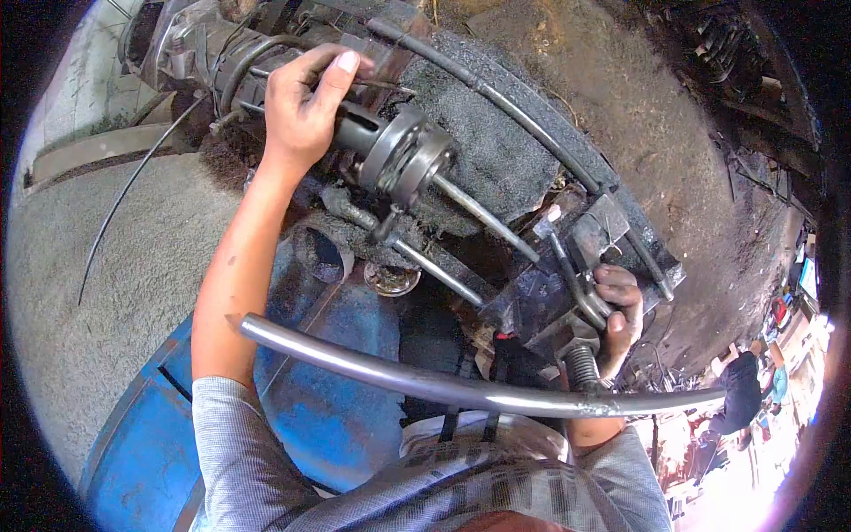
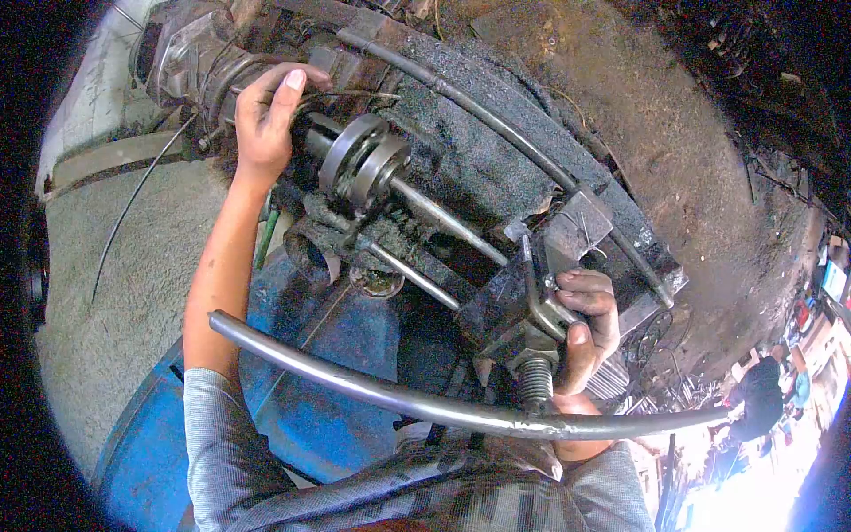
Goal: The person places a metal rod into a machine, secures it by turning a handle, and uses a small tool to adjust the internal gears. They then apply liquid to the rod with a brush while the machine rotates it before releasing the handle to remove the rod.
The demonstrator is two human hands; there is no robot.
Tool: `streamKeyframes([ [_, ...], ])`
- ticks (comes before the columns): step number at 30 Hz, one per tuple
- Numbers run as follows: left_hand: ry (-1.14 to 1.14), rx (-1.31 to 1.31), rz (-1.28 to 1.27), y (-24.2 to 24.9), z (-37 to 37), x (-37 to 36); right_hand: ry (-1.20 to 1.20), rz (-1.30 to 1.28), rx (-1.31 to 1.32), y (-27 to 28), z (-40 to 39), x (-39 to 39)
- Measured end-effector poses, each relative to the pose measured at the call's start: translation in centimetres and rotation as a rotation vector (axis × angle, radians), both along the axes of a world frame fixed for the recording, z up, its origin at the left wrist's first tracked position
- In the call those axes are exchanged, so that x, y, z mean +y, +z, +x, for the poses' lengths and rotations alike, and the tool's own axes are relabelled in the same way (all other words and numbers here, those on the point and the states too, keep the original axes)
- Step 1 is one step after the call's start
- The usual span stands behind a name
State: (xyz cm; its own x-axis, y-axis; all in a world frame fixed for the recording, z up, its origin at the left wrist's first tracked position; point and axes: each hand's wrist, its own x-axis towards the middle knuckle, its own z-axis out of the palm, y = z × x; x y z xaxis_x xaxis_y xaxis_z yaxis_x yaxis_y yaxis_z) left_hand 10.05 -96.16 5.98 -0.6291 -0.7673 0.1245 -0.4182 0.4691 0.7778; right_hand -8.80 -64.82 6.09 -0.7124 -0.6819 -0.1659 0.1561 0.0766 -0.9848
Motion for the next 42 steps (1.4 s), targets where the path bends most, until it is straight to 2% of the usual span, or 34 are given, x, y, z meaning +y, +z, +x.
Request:
streamKeyframes([
  [9,0.012,-0.069,0.048,0.4,0.0,0.1,-0.008,-0.006,-0.013,-0.2,0.0,0.3],
  [25,0.021,-0.106,-0.076,-0.3,0.1,-0.4,-0.032,-0.061,-0.029,-0.7,0.1,0.3],
  [30,0.037,-0.124,-0.137,-0.4,0.2,-0.3,0.060,-0.009,0.054,0.1,-1.5,0.2],
  [32,0.042,-0.138,-0.163,-0.4,0.3,-0.6,0.367,0.032,0.091,0.9,-3.3,-0.8],
  [34,0.023,-0.234,-0.175,-0.3,0.4,-0.5,0.427,0.057,0.109,2.5,-4.1,-2.2],
  [36,0.025,-0.232,-0.182,-0.2,0.3,-0.3,0.709,-0.034,0.376,2.6,-4.6,-3.0],
  [42,0.036,-0.227,-0.191,-0.6,0.4,-0.4,0.660,-0.063,0.314,2.5,-4.4,-2.9],
])
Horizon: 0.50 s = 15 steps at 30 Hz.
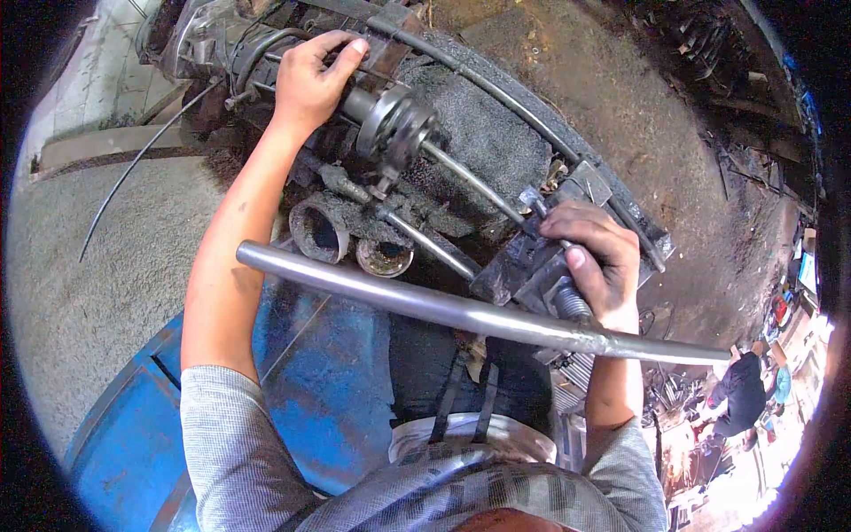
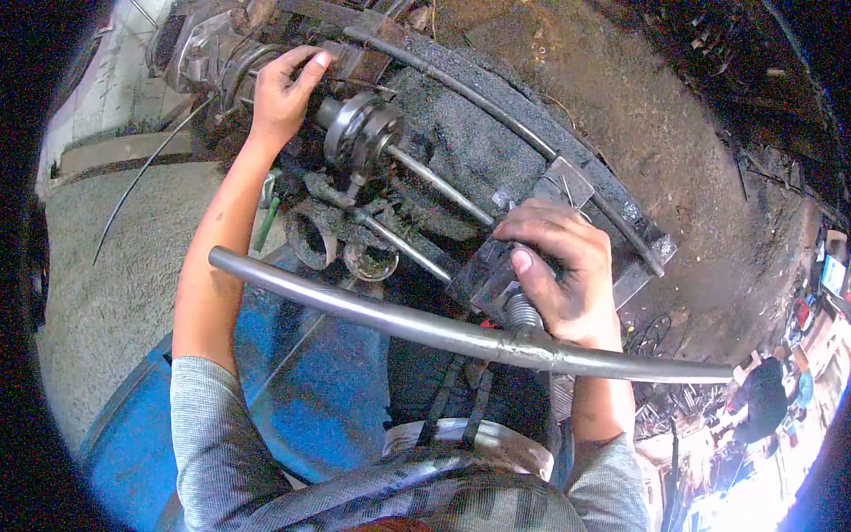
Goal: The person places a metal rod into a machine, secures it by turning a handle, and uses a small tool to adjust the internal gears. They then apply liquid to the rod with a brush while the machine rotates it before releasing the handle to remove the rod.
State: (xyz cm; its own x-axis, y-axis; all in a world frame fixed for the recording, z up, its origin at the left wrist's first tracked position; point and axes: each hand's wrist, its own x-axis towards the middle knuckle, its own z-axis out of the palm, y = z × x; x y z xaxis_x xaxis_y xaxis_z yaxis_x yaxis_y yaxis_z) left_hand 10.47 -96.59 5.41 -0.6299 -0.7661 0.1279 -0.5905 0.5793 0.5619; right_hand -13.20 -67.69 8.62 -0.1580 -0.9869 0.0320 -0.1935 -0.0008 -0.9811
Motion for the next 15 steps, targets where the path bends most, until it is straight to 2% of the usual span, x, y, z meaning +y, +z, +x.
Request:
streamKeyframes([
  [2,-0.028,0.082,-0.049,-0.4,0.1,-0.3,0.006,-0.013,0.013,0.1,-0.2,0.1],
  [6,-0.015,0.061,-0.018,-0.3,0.2,-0.3,0.001,0.027,0.008,0.3,-0.1,0.4],
  [9,-0.013,0.104,0.018,-0.6,0.3,-0.2,-0.130,-0.008,-0.067,-0.3,1.2,1.5],
  [11,-0.024,0.105,0.000,-0.5,0.3,-0.2,-0.490,0.063,-0.137,-0.8,2.7,2.9],
  [15,-0.017,0.101,0.030,-0.5,0.3,-0.2,-0.525,0.078,-0.036,-1.4,4.1,3.7],
])
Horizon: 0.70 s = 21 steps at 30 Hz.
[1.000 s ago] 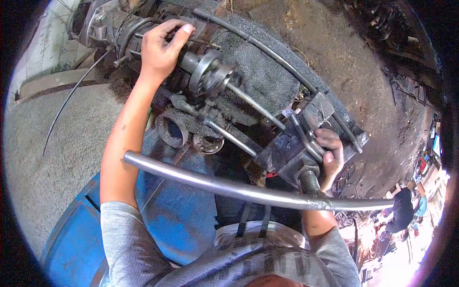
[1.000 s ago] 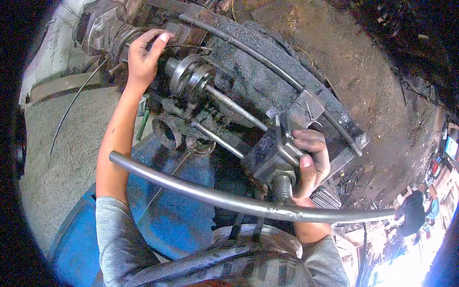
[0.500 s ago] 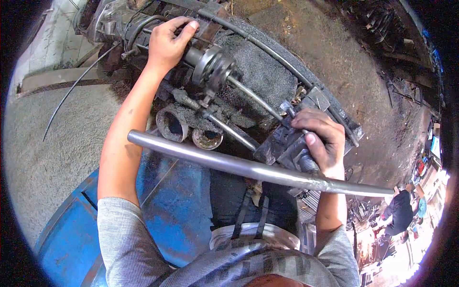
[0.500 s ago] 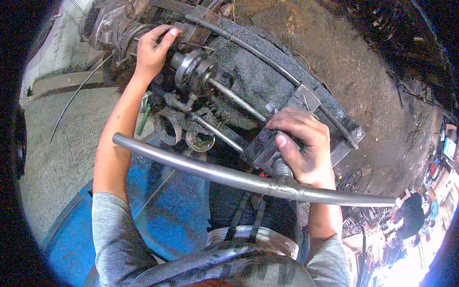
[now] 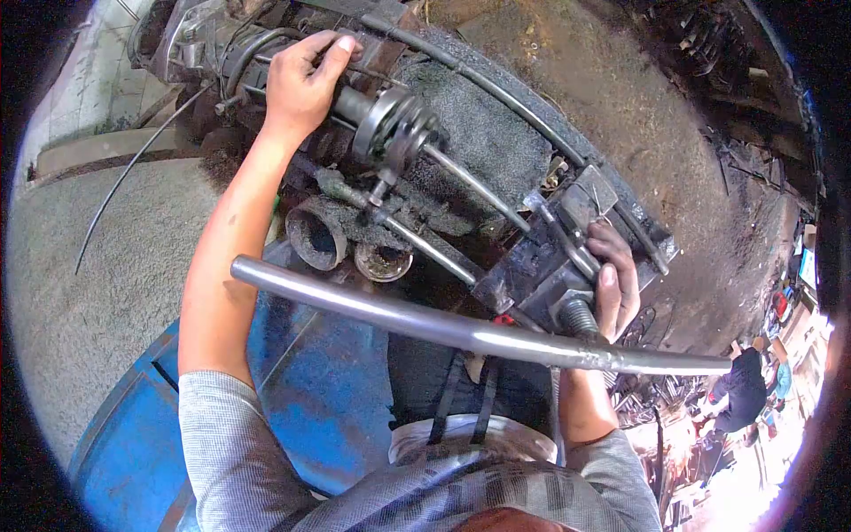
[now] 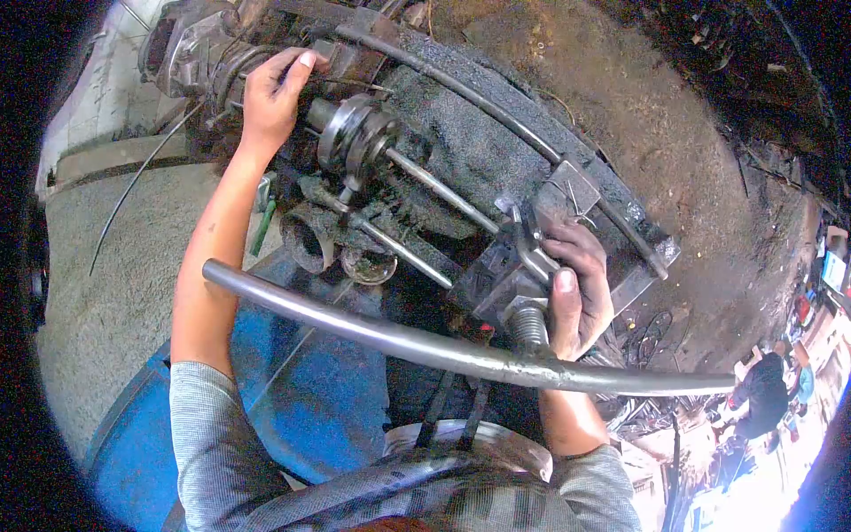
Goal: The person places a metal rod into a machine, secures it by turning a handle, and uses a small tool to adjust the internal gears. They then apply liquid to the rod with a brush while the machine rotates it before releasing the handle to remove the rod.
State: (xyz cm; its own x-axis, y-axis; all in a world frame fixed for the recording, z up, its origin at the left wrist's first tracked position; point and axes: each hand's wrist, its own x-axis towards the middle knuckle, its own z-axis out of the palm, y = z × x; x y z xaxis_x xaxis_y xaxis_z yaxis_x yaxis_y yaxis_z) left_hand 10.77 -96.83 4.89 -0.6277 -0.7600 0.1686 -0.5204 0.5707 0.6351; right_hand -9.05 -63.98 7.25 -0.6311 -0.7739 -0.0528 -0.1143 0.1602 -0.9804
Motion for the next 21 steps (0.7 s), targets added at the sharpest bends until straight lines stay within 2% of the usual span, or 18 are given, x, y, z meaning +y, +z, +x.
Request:
streamKeyframes([
  [2,0.002,0.003,0.019,0.1,-0.2,0.1,-0.179,-0.037,-0.091,-0.1,0.8,-0.3],
  [7,-0.008,0.065,0.065,0.3,-0.1,0.1,-0.242,-0.165,-0.094,-1.9,1.2,-0.1],
  [14,-0.013,0.156,0.146,0.4,-0.1,0.3,-0.173,-0.210,-0.180,-2.6,0.8,0.5],
  [15,-0.005,0.168,0.161,0.5,-0.1,0.3,-0.121,-0.191,-0.189,-2.6,0.5,0.7],
  [18,-0.014,0.169,0.169,0.6,-0.1,0.3,-0.169,-0.084,-0.271,-1.5,1.0,0.7],
  [21,-0.007,0.191,0.221,1.0,-0.3,0.5,-0.040,-0.071,-0.184,-2.0,0.1,1.1],
])
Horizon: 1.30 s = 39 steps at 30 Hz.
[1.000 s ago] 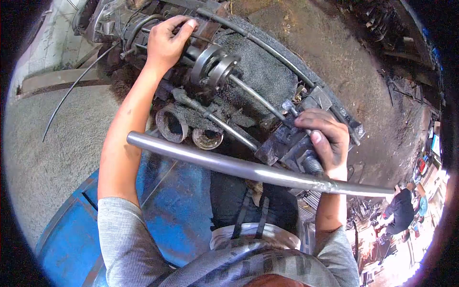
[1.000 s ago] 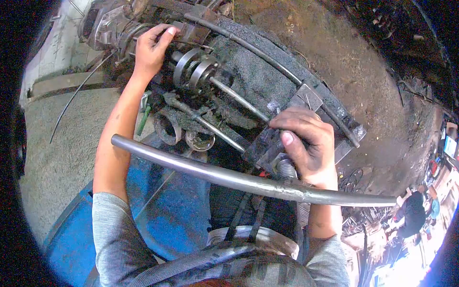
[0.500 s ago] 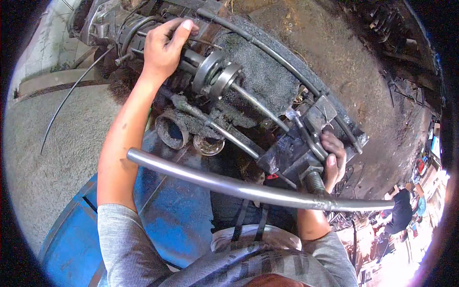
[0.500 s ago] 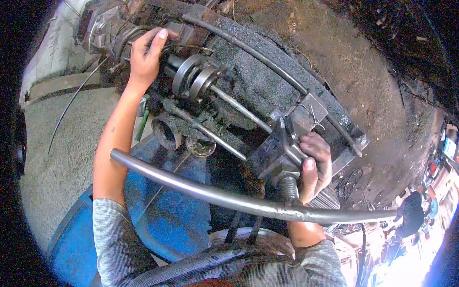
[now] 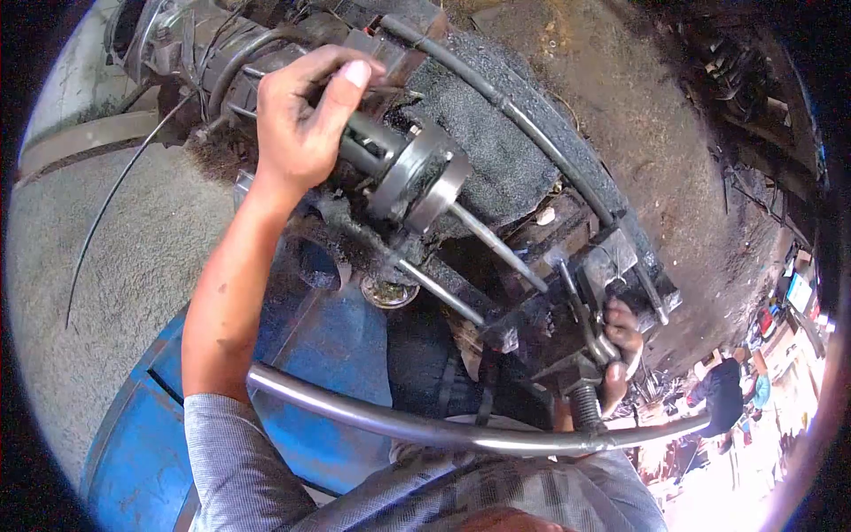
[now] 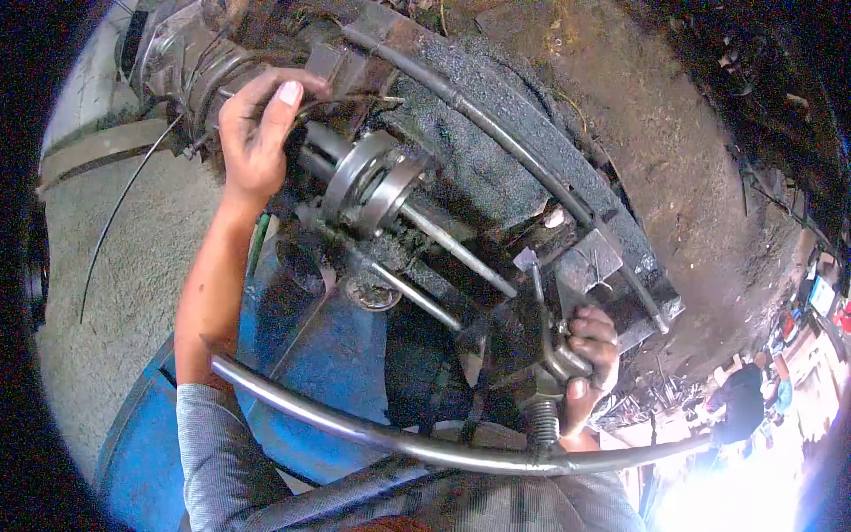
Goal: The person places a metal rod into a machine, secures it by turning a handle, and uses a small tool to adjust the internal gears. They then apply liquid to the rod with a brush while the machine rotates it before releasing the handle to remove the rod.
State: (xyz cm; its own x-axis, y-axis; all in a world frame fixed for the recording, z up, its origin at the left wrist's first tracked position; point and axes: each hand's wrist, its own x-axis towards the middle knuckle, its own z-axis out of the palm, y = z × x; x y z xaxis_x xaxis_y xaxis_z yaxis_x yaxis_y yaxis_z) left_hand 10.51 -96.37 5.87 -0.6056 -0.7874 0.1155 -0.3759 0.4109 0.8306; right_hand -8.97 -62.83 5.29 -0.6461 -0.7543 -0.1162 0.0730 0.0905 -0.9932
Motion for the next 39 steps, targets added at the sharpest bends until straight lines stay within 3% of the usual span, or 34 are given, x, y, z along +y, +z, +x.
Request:
streamKeyframes([
  [5,0.005,-0.071,0.053,0.5,-0.4,-0.1,-0.046,-0.050,0.013,-0.4,0.3,-0.3],
  [16,0.003,-0.104,0.043,0.8,-0.5,0.0,0.126,-0.123,0.005,-0.6,-0.7,0.6],
  [32,-0.013,-0.155,-0.042,0.6,-0.4,-0.2,0.039,0.014,0.072,0.7,0.1,-1.0],
  [39,0.002,-0.192,-0.088,0.6,-0.4,0.2,0.009,-0.049,0.125,0.6,0.0,-1.7],
])
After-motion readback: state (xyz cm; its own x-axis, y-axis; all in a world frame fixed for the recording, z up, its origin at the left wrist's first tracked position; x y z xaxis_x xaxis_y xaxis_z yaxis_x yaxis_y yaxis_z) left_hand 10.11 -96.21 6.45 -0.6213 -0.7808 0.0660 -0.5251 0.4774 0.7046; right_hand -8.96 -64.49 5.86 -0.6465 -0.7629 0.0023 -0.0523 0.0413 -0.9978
